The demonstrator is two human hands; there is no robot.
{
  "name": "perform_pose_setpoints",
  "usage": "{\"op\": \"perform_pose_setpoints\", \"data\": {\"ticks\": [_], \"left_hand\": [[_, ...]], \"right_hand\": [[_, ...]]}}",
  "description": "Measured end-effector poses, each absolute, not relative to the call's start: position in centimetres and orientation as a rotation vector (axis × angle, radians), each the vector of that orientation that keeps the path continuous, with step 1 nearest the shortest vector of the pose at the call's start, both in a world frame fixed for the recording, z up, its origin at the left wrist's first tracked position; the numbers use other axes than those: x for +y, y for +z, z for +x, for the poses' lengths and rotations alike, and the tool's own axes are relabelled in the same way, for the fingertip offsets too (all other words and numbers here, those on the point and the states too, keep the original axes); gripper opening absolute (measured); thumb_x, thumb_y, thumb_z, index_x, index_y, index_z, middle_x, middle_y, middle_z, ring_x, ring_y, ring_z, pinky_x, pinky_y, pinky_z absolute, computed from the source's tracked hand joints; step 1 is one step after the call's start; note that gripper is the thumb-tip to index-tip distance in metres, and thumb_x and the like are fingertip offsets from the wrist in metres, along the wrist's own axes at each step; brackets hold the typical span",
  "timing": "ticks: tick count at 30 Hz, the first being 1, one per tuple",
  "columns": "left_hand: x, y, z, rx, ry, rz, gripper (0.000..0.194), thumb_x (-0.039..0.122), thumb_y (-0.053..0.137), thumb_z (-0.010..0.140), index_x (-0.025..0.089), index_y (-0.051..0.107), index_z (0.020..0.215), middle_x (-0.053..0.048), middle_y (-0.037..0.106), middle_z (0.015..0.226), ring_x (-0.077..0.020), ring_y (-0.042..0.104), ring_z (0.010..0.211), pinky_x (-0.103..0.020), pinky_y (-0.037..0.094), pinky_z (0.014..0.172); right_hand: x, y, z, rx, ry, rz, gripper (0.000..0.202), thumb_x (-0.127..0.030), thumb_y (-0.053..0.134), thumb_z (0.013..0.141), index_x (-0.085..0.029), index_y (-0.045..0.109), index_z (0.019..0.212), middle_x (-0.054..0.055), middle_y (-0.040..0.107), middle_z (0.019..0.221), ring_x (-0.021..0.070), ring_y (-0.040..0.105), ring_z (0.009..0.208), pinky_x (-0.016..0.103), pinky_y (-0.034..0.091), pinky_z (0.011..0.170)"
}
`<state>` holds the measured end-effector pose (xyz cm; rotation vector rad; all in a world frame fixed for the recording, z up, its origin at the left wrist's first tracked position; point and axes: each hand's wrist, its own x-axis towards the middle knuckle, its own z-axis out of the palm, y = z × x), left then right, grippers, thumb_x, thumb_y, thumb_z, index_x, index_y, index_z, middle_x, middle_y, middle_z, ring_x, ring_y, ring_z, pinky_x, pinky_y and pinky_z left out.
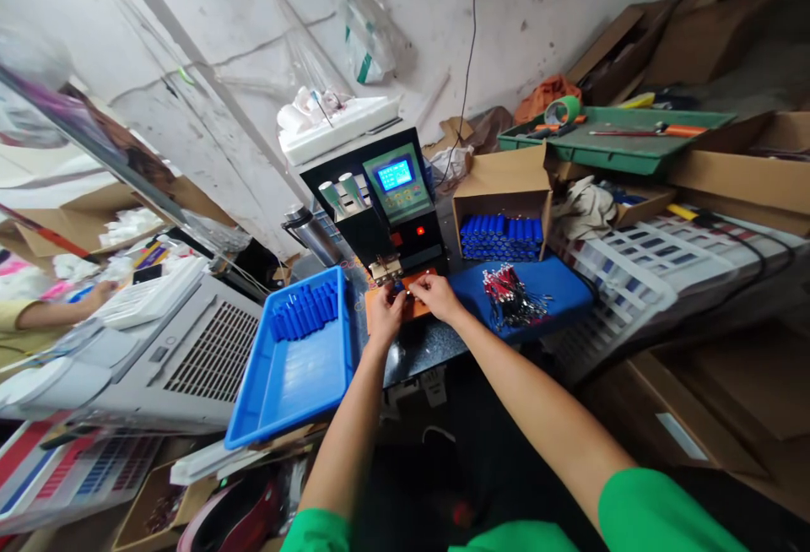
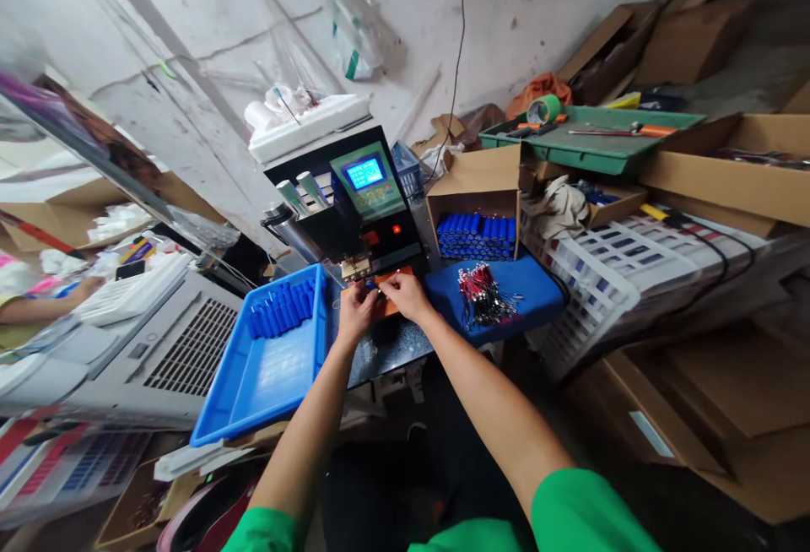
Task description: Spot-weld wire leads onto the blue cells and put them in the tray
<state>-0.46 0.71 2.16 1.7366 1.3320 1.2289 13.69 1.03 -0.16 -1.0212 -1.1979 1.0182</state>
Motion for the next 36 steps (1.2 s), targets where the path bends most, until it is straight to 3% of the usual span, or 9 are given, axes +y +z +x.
{"op": "perform_pose_setpoints", "data": {"ticks": [8,13,26,36], "left_hand": [[0.6,1.2,-0.3,1.328,1.218,1.709,0.032,0.040,0.060,0.083,0.017,0.064,0.104,-0.005,0.068,0.088,-0.0182,0.064,0.081,-0.030,0.050,0.077],[0.8,0.7,-0.5,1.307,1.258,1.723,0.032,0.038,0.060,0.084,0.017,0.064,0.108,-0.007,0.070,0.098,-0.0191,0.065,0.090,-0.032,0.050,0.085],[0.9,0.1,-0.7,1.227,1.286,1.706,0.038,0.035,0.058,0.086,0.017,0.062,0.120,-0.009,0.070,0.109,-0.0204,0.065,0.099,-0.034,0.050,0.090],[0.9,0.0,-0.7,1.246,1.303,1.729,0.036,0.036,0.058,0.088,0.016,0.064,0.117,-0.008,0.070,0.101,-0.0195,0.064,0.087,-0.032,0.050,0.082]], "right_hand": [[1.6,0.3,13.7,-1.040,1.091,-1.012,0.027,-0.045,0.066,0.074,-0.018,0.064,0.068,0.002,0.064,0.061,0.0174,0.061,0.061,0.029,0.049,0.060],[2.1,1.3,13.3,-1.017,1.068,-1.007,0.024,-0.043,0.065,0.075,-0.019,0.064,0.069,0.003,0.065,0.066,0.0180,0.061,0.066,0.028,0.049,0.061],[2.3,2.4,11.9,-1.238,0.948,-1.154,0.015,-0.029,0.063,0.081,-0.017,0.069,0.073,0.006,0.073,0.077,0.0210,0.066,0.075,0.030,0.048,0.069],[2.4,2.1,11.8,-1.244,0.924,-1.161,0.016,-0.029,0.064,0.082,-0.016,0.071,0.076,0.007,0.074,0.080,0.0208,0.067,0.075,0.028,0.047,0.067]]}}
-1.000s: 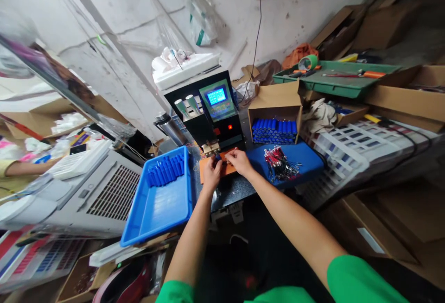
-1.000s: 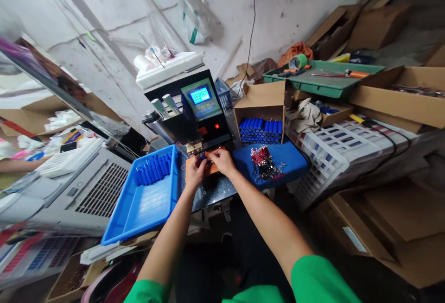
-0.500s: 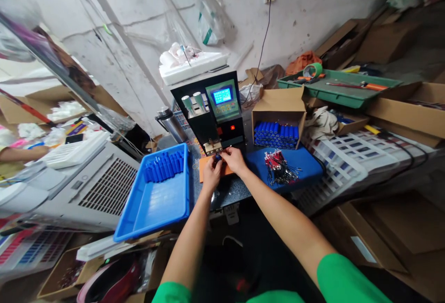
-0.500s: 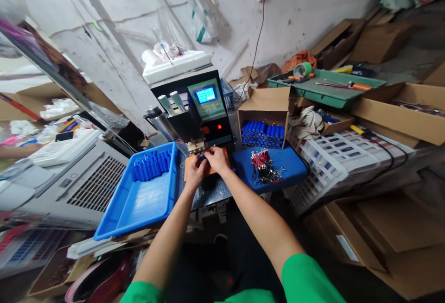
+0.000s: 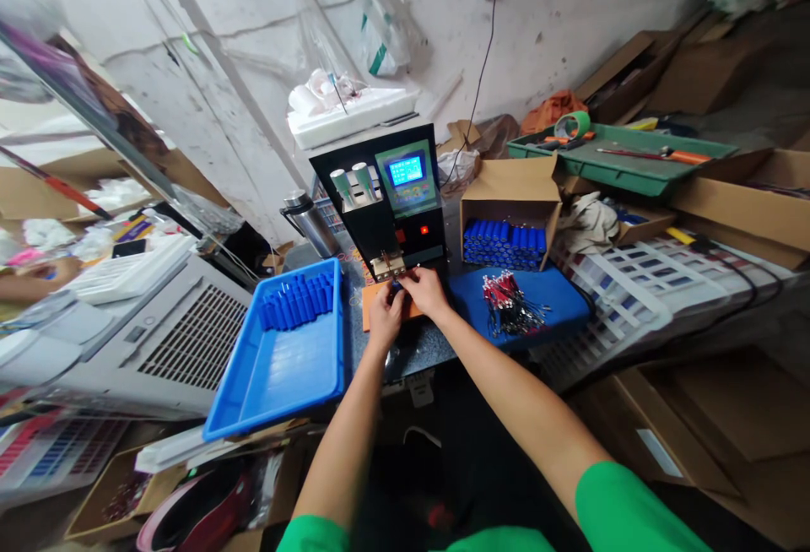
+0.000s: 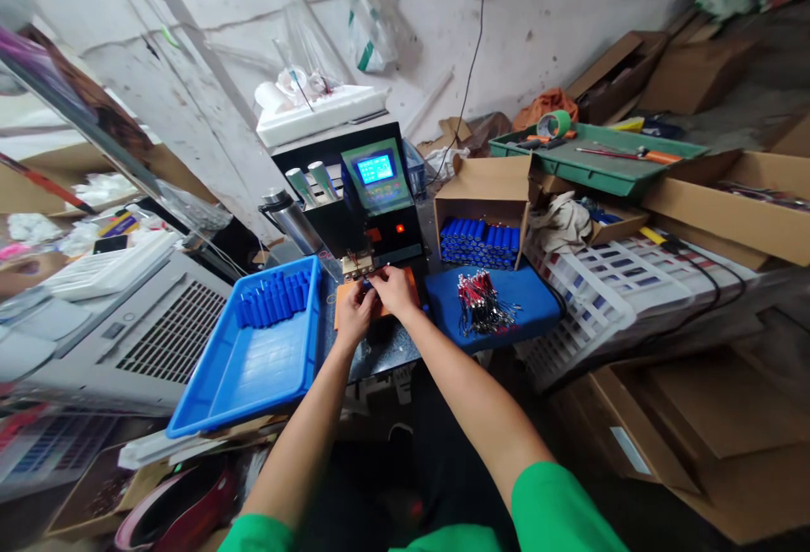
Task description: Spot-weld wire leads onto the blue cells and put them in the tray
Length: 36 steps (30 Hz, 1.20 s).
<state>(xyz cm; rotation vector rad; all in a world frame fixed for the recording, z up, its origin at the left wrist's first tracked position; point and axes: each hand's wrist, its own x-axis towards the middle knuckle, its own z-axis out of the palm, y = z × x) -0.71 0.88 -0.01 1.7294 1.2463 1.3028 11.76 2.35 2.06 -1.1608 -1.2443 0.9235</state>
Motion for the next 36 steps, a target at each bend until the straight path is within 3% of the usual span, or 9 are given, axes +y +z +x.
{"op": "perform_pose_setpoints", "data": {"ticks": [29,36], "left_hand": [[0.9,-0.2,-0.7,1.279,1.304,1.780,0.033,0.034,0.058,0.089,0.017,0.065,0.117,-0.008,0.071,0.101,-0.0200,0.065,0.087,-0.033,0.051,0.082],[1.0,-0.4,-0.7,1.274,1.319,1.768,0.031,0.037,0.059,0.088,0.017,0.066,0.109,-0.008,0.071,0.098,-0.0201,0.065,0.088,-0.033,0.051,0.083]], "right_hand": [[2.0,1.3,12.6,-1.281,0.878,-1.158,0.012,-0.030,0.063,0.083,-0.019,0.066,0.079,0.005,0.072,0.082,0.0202,0.066,0.078,0.028,0.047,0.070],[1.6,0.6,13.4,-1.364,0.867,-1.142,0.020,-0.032,0.060,0.079,-0.019,0.057,0.064,0.000,0.062,0.065,0.0162,0.056,0.065,0.026,0.039,0.060]]}}
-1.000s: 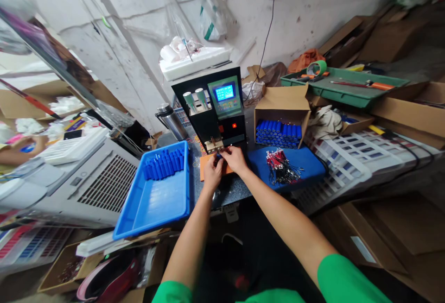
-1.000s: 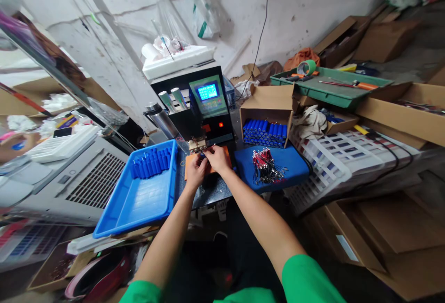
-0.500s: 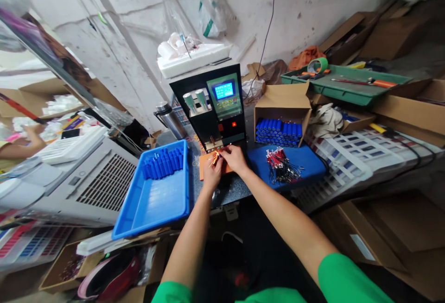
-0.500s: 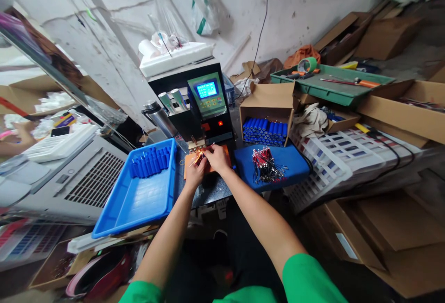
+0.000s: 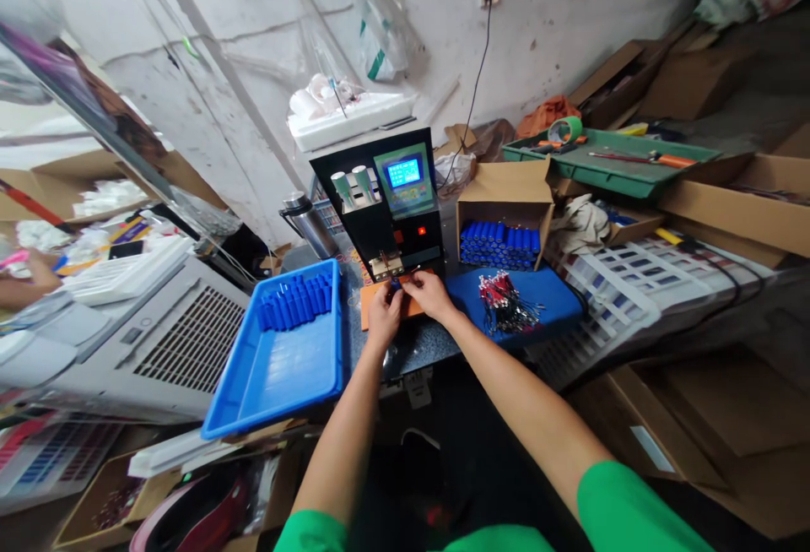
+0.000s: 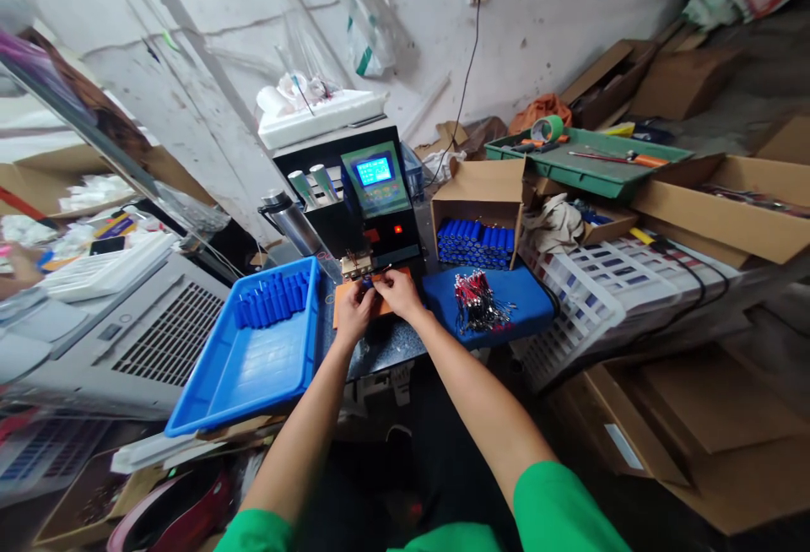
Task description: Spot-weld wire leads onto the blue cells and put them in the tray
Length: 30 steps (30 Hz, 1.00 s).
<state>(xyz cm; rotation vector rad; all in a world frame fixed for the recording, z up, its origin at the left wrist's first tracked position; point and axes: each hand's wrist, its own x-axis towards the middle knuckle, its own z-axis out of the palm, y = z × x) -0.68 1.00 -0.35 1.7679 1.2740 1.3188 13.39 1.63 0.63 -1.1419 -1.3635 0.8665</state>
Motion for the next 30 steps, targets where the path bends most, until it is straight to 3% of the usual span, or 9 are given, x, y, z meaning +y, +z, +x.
{"op": "perform_pose_setpoints", "data": {"ticks": [5,11,17,22,30], "left_hand": [[0.9,0.3,-0.5,1.275,1.320,1.730,0.034,0.039,0.061,0.086,0.017,0.066,0.112,-0.008,0.071,0.099,-0.0198,0.067,0.086,-0.035,0.053,0.083],[-0.3,1.0,-2.4,1.321,1.424,1.650,0.034,0.042,0.060,0.087,0.016,0.069,0.107,-0.011,0.071,0.109,-0.0232,0.066,0.101,-0.038,0.053,0.090],[-2.2,0.1,-4.7,1.460,1.265,1.888,0.027,0.038,0.062,0.085,0.019,0.072,0.101,-0.008,0.073,0.095,-0.0214,0.067,0.088,-0.036,0.054,0.082],[-2.2,0.3,-4.1,1.467,1.185,1.998,0.017,0.034,0.065,0.082,0.020,0.073,0.085,-0.005,0.071,0.076,-0.0192,0.065,0.072,-0.034,0.053,0.074],[-2.2,0.9,-0.8,1.312,1.297,1.634,0.028,0.042,0.063,0.083,0.015,0.068,0.083,-0.005,0.071,0.074,-0.0171,0.066,0.065,-0.030,0.053,0.065]], "right_hand": [[2.0,0.3,13.5,-1.302,0.953,-1.090,0.021,-0.035,0.059,0.074,-0.019,0.055,0.060,-0.003,0.054,0.056,0.0140,0.049,0.058,0.025,0.035,0.056],[1.8,0.6,13.8,-1.268,1.005,-1.072,0.023,-0.036,0.059,0.072,-0.020,0.052,0.056,-0.004,0.048,0.048,0.0123,0.044,0.051,0.024,0.032,0.051],[1.3,1.2,14.1,-1.244,1.043,-1.062,0.027,-0.039,0.059,0.073,-0.021,0.050,0.054,-0.004,0.048,0.046,0.0116,0.042,0.048,0.024,0.032,0.049],[1.3,1.1,14.2,-1.229,1.064,-1.039,0.030,-0.041,0.060,0.072,-0.021,0.049,0.053,-0.004,0.048,0.046,0.0117,0.042,0.048,0.024,0.032,0.050],[1.0,1.1,15.0,-1.392,1.124,-0.923,0.024,-0.040,0.067,0.070,-0.017,0.062,0.066,-0.003,0.057,0.058,0.0119,0.048,0.057,0.024,0.037,0.057]]}}
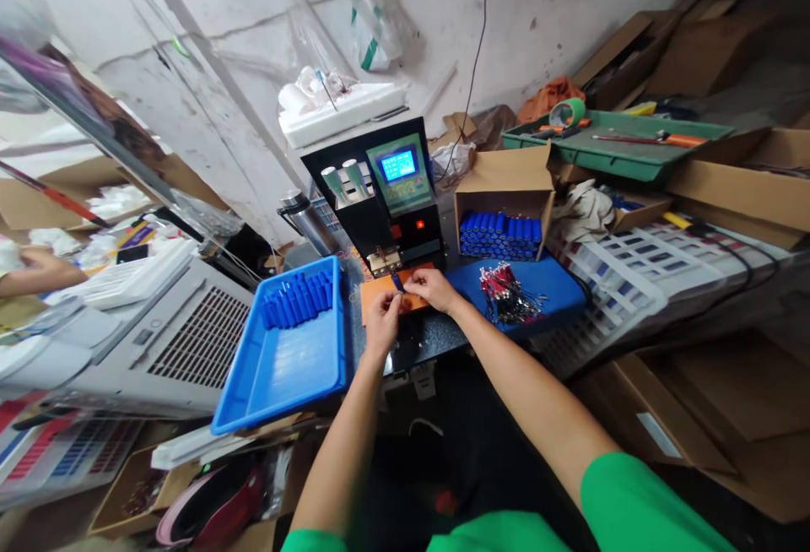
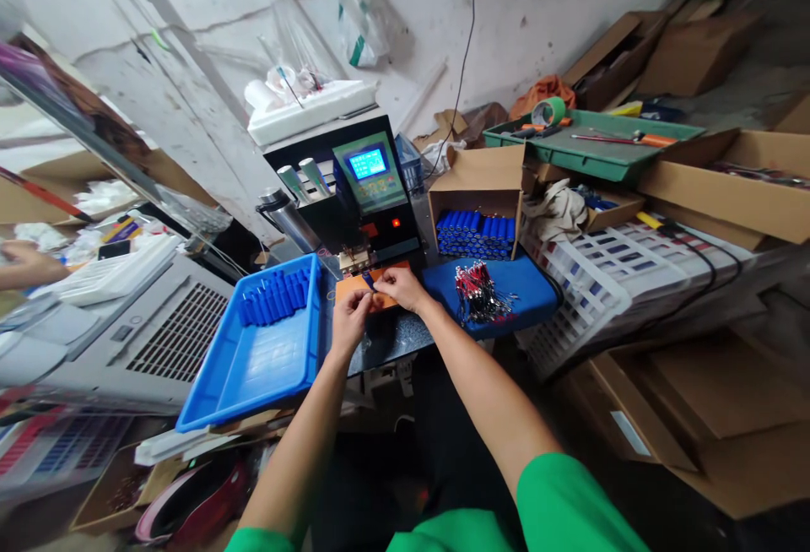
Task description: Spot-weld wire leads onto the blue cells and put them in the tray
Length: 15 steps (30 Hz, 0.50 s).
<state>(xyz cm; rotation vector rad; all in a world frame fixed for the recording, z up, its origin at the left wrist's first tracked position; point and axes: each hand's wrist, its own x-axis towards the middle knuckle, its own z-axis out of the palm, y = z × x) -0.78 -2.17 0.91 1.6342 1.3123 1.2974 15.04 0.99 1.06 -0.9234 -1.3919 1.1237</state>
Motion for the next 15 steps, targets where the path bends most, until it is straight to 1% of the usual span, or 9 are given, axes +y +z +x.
{"op": "perform_pose_setpoints", "data": {"ticks": [5,9,10,12,14,15], "left_hand": [[-1.8,0.6,0.3,1.319,1.298,1.577,0.030,0.045,0.060,0.085,0.015,0.065,0.086,-0.005,0.069,0.078,-0.0173,0.065,0.071,-0.030,0.052,0.068],[-2.4,0.5,-0.2,1.388,1.359,1.677,0.023,0.039,0.060,0.086,0.017,0.065,0.087,-0.005,0.066,0.081,-0.0178,0.063,0.075,-0.031,0.052,0.072],[-2.6,0.5,-0.5,1.406,1.395,1.741,0.020,0.037,0.060,0.086,0.018,0.065,0.088,-0.006,0.065,0.085,-0.0189,0.063,0.080,-0.033,0.053,0.076],[-2.8,0.5,-1.1,1.401,1.432,1.903,0.016,0.031,0.060,0.085,0.019,0.067,0.093,-0.009,0.064,0.102,-0.0226,0.062,0.100,-0.037,0.052,0.088],[-2.6,0.5,-1.5,1.352,1.363,2.066,0.024,0.025,0.061,0.083,0.021,0.068,0.105,-0.011,0.059,0.122,-0.0260,0.056,0.118,-0.041,0.047,0.099],[-2.3,0.5,-1.6,1.327,1.291,2.129,0.031,0.023,0.061,0.082,0.022,0.067,0.112,-0.012,0.057,0.127,-0.0266,0.055,0.121,-0.043,0.046,0.101]], "right_hand": [[1.2,0.8,15.0,-1.435,1.070,-0.937,0.021,-0.036,0.066,0.071,-0.016,0.064,0.066,0.000,0.061,0.063,0.0126,0.051,0.061,0.024,0.038,0.059],[1.1,1.0,15.0,-1.379,1.066,-0.946,0.021,-0.036,0.065,0.070,-0.017,0.064,0.064,-0.002,0.059,0.059,0.0119,0.049,0.058,0.024,0.038,0.057],[1.0,1.1,15.1,-1.348,1.080,-0.951,0.021,-0.037,0.065,0.070,-0.017,0.063,0.064,-0.002,0.058,0.057,0.0117,0.049,0.056,0.023,0.037,0.056],[0.8,1.3,15.2,-1.280,1.125,-0.951,0.022,-0.039,0.065,0.069,-0.018,0.062,0.062,-0.003,0.055,0.053,0.0114,0.047,0.053,0.023,0.037,0.053],[0.8,1.4,15.2,-1.216,1.173,-0.938,0.024,-0.041,0.064,0.069,-0.019,0.060,0.060,-0.004,0.051,0.050,0.0110,0.045,0.049,0.023,0.035,0.050],[0.8,1.4,15.2,-1.187,1.191,-0.930,0.024,-0.041,0.064,0.068,-0.019,0.059,0.060,-0.004,0.050,0.049,0.0107,0.044,0.048,0.023,0.034,0.049]]}}
